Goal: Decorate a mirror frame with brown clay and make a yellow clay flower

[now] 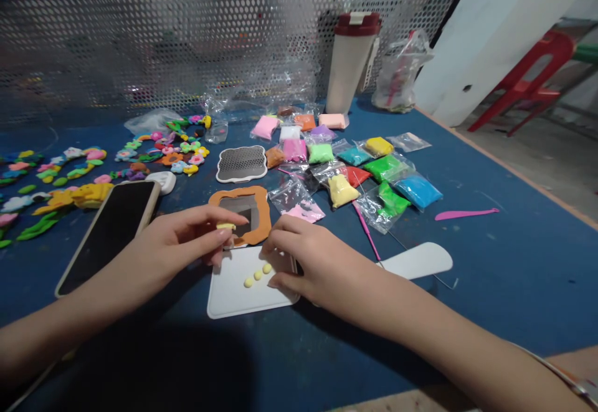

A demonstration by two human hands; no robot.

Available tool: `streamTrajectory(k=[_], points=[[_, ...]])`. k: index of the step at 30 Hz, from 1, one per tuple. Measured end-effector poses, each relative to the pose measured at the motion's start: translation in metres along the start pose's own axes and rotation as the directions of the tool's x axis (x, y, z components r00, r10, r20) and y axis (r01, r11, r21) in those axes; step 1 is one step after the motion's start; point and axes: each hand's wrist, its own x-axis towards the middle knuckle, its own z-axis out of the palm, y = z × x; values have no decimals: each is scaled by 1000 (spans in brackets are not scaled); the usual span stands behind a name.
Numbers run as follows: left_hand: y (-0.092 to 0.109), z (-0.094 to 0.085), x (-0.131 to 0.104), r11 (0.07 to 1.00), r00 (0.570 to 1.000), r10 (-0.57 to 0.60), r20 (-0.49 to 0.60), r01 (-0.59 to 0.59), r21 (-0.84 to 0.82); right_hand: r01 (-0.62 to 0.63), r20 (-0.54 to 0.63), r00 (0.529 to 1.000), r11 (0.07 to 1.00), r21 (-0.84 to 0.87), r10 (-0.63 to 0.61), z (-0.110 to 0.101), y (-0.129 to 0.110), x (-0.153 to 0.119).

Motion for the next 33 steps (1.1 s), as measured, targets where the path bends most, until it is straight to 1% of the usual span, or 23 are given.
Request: streamTrajectory(k=[3, 7, 12, 15, 17, 20, 23, 27, 29, 33], points=[[1, 0, 0, 1000, 1000, -4, 3, 4, 22, 24, -26, 999, 999, -20, -25, 1, 1, 1], [0, 0, 1, 1000, 1000, 6, -24, -6, 29, 54, -60, 997, 996, -67, -58, 5, 2, 2], [-3, 1, 1, 999, 1000, 15, 11, -15, 31, 117, -67, 989, 979, -165, -129, 9, 4, 2], [-1, 2, -2, 994, 1000, 30, 4, -30, 107, 147, -149, 974, 977, -154, -170, 6, 2, -1], [0, 4, -4, 980, 998, 62, 8, -62, 189, 171, -216, 957, 977, -123, -195, 3, -2, -3], [2, 8, -5, 952, 993, 98, 65, -112, 283, 234, -298, 921, 968, -87, -250, 1, -8, -6], [4, 13, -6, 965, 992, 67, 108, -92, 244, 273, -358, 889, 958, -84, -285, 2, -13, -8], [6, 16, -9, 984, 994, 68, 87, -82, 158, 271, -390, 876, 959, -87, -284, 4, -15, -9], [7, 16, -11, 987, 994, 60, 91, -73, 142, 277, -401, 869, 956, -92, -290, 5, -15, -8], [9, 17, -13, 991, 995, 30, 94, -42, 124, 327, -427, 838, 939, -109, -341, 5, -14, -7]])
